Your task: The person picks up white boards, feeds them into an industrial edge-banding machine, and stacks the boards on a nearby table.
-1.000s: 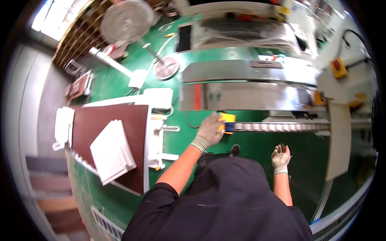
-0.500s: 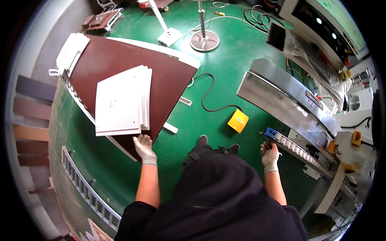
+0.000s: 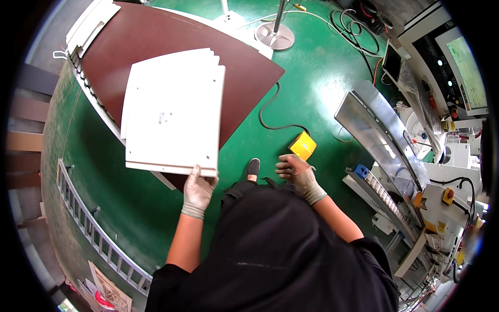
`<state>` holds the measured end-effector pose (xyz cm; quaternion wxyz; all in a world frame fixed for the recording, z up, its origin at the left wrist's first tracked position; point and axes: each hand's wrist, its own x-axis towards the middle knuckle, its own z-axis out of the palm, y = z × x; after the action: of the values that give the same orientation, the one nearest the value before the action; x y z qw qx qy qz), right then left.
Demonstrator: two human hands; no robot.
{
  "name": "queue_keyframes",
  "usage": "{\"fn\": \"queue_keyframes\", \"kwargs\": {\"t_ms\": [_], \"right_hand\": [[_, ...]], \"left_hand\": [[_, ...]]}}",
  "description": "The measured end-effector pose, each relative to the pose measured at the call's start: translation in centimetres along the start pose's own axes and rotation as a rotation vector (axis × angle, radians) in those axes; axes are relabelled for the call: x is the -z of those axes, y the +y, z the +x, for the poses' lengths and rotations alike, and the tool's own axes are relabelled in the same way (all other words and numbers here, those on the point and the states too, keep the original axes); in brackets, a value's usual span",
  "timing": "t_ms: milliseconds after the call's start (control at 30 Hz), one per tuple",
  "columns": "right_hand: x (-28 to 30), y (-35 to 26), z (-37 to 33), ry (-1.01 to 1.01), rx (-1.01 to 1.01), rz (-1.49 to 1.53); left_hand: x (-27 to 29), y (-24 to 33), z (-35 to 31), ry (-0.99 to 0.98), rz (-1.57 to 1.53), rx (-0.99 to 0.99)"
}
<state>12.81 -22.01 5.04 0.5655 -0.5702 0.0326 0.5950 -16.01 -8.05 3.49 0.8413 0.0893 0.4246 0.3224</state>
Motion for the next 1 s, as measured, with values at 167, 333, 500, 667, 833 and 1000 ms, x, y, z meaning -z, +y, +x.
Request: {"fn": "queue_keyframes", "kwargs": {"t_ms": [167,333,500,667,833,1000], "right_hand": [[-1.8,0.2,-0.3,-0.192,-0.109,-0.113],[-1.1,-0.5,-0.9,-0.174,-0.029,-0.14],[-1.3,-1.7,-2.7,-0.457,0.278,0.185],[1.1,-1.1,-5.5,-0.245,0.427,0.522],[6.8,3.2,-8.7,0.045,0.477,0.657],[11.4,8.0,-11.2,0.347,0.569,0.802]], "left_hand": [[4.5,1.7,-1.6,-0.042,-0.267,-0.095],[2.3,3.4,-3.6,0.022,0.059,-0.199],[-0.7,5.0,-3.0,-0.128,0.447,-0.193],[-7.3,5.7,4.3,-0.53,0.712,-0.007],[-15.4,-0.7,9.1,-0.709,0.796,0.515],[-18.3,-10.4,11.2,-0.79,0.852,0.695]]}}
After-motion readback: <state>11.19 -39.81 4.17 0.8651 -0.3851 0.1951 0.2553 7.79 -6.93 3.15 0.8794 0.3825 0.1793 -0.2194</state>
